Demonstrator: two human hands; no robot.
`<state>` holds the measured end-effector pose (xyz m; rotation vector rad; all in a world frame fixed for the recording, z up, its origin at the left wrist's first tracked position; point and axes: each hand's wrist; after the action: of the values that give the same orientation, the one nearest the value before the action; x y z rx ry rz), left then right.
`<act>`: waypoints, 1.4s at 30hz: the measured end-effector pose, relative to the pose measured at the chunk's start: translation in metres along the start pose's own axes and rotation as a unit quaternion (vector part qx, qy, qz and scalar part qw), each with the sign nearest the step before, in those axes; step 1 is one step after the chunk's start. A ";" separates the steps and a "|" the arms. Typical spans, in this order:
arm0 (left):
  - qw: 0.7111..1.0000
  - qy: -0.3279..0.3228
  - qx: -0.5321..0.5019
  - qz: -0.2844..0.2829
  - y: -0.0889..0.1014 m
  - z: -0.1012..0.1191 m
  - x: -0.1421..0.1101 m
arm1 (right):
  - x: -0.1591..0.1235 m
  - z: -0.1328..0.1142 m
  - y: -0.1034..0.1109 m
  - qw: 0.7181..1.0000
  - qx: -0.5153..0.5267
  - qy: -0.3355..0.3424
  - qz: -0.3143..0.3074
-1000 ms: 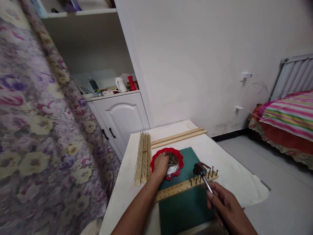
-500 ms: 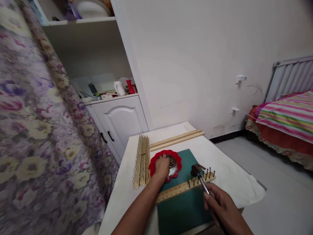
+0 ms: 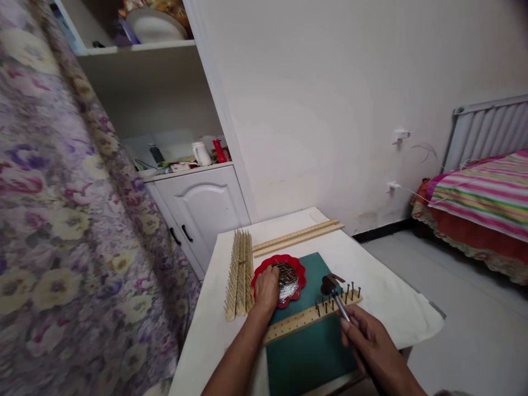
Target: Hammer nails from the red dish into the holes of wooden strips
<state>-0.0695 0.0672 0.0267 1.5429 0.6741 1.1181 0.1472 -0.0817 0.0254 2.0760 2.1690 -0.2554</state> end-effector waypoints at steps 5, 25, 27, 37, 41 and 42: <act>0.954 -0.055 -0.277 0.100 0.021 0.039 -0.042 | 0.001 0.001 -0.002 1.000 0.014 0.004 0.005; 0.720 0.058 -0.687 0.080 0.017 0.109 -0.091 | 0.000 0.003 -0.008 0.997 0.075 -0.002 -0.010; 0.628 0.125 -0.762 0.091 0.009 0.117 -0.092 | 0.001 0.002 -0.009 0.996 0.087 -0.001 -0.002; 0.636 0.185 -0.735 0.143 -0.003 0.099 -0.087 | 0.002 0.005 -0.010 0.998 0.065 -0.004 -0.006; 0.800 0.133 -0.568 0.141 -0.006 0.073 -0.076 | 0.000 0.002 -0.006 0.999 0.044 0.008 0.024; 0.826 0.112 -0.534 0.140 -0.007 0.071 -0.073 | 0.000 0.002 -0.006 0.999 0.041 0.006 0.027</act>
<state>-0.0338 -0.0238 -0.0022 0.5306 -0.1069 1.5338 0.1413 -0.0823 0.0236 2.1824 2.1393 -0.3328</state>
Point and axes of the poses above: each hand's wrist, its own x-axis towards the middle knuckle, its own y-axis out of the back of the hand, z = x × y, and after that the axes turned 12 degrees about -y, right-handed
